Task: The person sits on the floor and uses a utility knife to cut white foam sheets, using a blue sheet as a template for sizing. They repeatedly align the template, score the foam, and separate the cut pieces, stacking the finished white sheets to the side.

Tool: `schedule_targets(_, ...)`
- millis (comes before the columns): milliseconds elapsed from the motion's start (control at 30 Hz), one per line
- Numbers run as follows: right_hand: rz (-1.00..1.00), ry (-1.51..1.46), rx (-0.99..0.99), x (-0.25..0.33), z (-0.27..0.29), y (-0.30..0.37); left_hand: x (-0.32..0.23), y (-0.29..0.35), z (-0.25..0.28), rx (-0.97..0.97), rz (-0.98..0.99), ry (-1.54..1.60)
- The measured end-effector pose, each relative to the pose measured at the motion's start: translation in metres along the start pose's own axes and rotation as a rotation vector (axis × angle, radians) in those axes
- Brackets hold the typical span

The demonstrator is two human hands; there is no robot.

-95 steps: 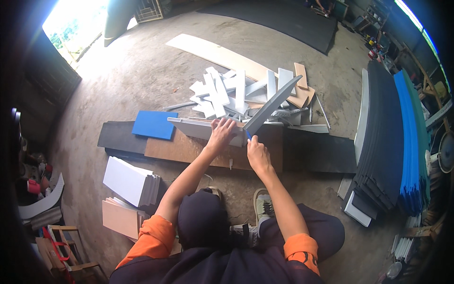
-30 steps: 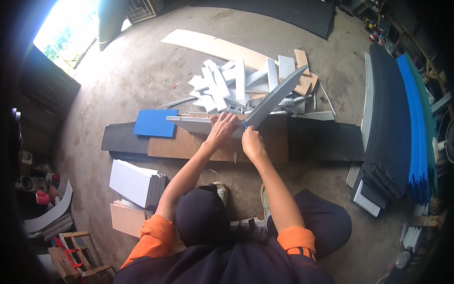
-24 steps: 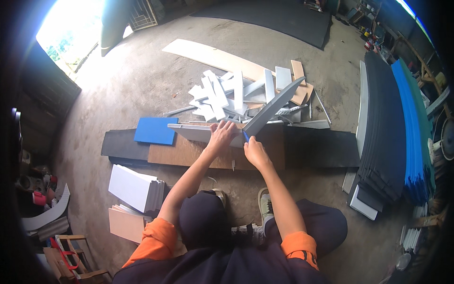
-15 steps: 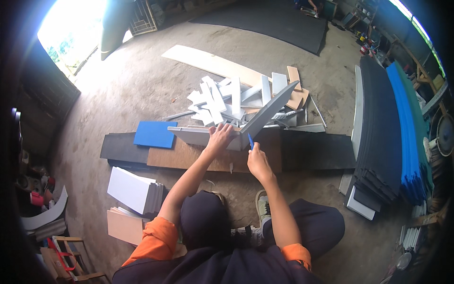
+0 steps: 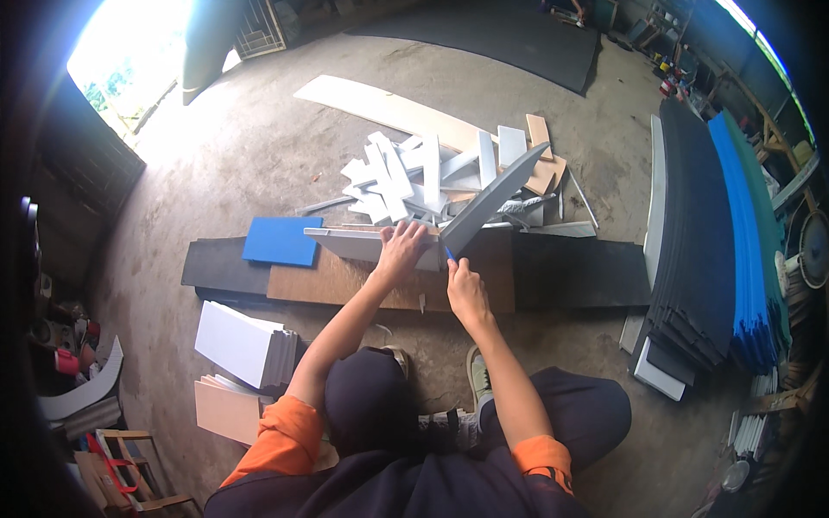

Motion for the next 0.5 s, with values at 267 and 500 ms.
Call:
schedule_targets(267,-0.014,-0.013,-0.03,0.0077,-0.0024,0.0048,0.0017,0.0013,0.0013,-0.035,-0.026,0.039)
schedule_targets(500,-0.088,0.06,-0.011,0.0083,-0.0078,0.0029,0.0008,-0.0008,-0.0003,-0.073,-0.032,0.066)
Point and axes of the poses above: each hand's wrist, its own y-axis away from the middle knuckle, its own z-axis out of the back of the hand, x = y × z, the point moved 2 cm from there along -y, towards the middle knuckle, and after that the axes turned 13 degrees about -y, right-handed, at the moved point
